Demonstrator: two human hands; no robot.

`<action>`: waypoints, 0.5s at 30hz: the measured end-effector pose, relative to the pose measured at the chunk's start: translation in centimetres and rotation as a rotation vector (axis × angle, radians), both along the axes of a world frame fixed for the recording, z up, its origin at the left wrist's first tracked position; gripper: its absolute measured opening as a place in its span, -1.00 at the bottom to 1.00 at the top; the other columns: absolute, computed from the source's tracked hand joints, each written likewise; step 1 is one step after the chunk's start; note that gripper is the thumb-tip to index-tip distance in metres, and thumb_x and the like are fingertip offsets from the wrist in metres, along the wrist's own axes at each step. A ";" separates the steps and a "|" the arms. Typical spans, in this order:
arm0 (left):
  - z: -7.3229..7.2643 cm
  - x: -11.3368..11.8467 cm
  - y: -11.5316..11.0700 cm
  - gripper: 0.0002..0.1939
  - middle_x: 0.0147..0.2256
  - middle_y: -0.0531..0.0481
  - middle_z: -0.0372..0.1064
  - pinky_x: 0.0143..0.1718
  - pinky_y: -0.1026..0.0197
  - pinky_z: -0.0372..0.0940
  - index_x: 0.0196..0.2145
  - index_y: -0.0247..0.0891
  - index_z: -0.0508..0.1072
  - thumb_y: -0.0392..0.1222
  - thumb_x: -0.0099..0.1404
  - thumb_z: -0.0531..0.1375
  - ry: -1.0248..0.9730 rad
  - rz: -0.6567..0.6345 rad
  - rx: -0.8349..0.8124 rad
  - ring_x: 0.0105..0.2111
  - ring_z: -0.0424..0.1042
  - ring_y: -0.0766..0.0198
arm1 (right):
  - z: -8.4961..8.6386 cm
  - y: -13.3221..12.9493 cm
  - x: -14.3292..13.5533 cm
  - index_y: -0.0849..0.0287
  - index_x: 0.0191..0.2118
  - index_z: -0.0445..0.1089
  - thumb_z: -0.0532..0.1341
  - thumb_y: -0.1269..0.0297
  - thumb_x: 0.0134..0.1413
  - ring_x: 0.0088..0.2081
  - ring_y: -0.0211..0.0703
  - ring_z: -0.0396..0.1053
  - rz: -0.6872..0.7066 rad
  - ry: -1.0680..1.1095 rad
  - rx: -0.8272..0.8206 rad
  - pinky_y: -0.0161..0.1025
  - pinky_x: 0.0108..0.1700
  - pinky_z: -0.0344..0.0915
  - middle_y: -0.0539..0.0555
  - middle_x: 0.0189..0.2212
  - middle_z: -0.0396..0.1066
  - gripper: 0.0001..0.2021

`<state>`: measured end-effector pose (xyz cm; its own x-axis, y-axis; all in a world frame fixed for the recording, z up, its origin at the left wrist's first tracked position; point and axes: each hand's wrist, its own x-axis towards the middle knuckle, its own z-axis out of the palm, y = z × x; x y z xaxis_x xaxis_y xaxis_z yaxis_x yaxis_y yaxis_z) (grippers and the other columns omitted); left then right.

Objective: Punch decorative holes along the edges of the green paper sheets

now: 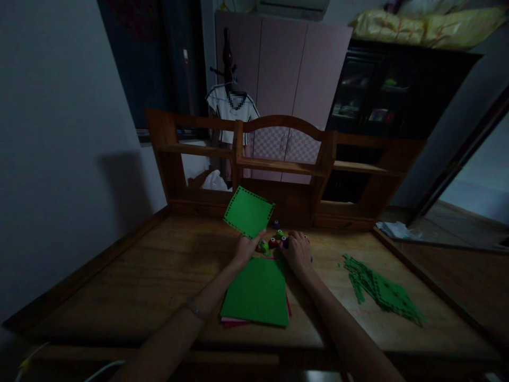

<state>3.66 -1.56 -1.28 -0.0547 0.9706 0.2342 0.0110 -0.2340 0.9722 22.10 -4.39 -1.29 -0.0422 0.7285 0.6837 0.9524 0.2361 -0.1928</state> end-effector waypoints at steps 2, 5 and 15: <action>0.0 0.1 -0.1 -0.61 -0.56 -0.01 0.43 -0.55 0.27 0.23 -0.47 -0.28 0.46 0.16 0.04 0.25 -0.026 -0.021 0.004 -0.63 0.36 0.30 | 0.4 -0.2 0.1 0.15 -0.36 0.45 0.22 0.21 0.04 -0.23 -0.02 0.34 0.006 0.076 -0.014 -0.14 -0.17 0.24 0.17 -0.32 0.43 -0.86; 0.2 0.0 -0.1 -0.59 -0.53 -0.02 0.45 -0.53 0.27 0.25 -0.42 -0.29 0.49 0.17 0.08 0.22 -0.035 -0.054 0.001 -0.61 0.36 0.31 | 1.1 -0.3 0.5 0.17 -0.29 0.46 0.22 0.11 0.04 -0.32 -0.05 0.41 0.036 0.363 -0.041 -0.20 -0.29 0.28 0.17 -0.31 0.48 -0.76; 1.3 0.1 -0.9 -0.57 -0.43 -0.09 0.50 -0.31 0.22 0.31 -0.40 -0.29 0.54 0.18 0.14 0.17 -0.040 -0.053 0.004 -0.46 0.45 0.24 | 2.3 0.1 0.4 0.21 -0.25 0.47 0.32 0.00 -0.09 -0.28 -0.09 0.51 0.476 1.443 -0.302 -0.21 -0.23 0.44 0.13 -0.31 0.52 -0.63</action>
<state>3.71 -2.46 0.04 -0.0127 0.9714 0.2371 -0.0401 -0.2374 0.9706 22.46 -4.32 1.00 0.2410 0.9534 0.1818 -0.2264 0.2373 -0.9447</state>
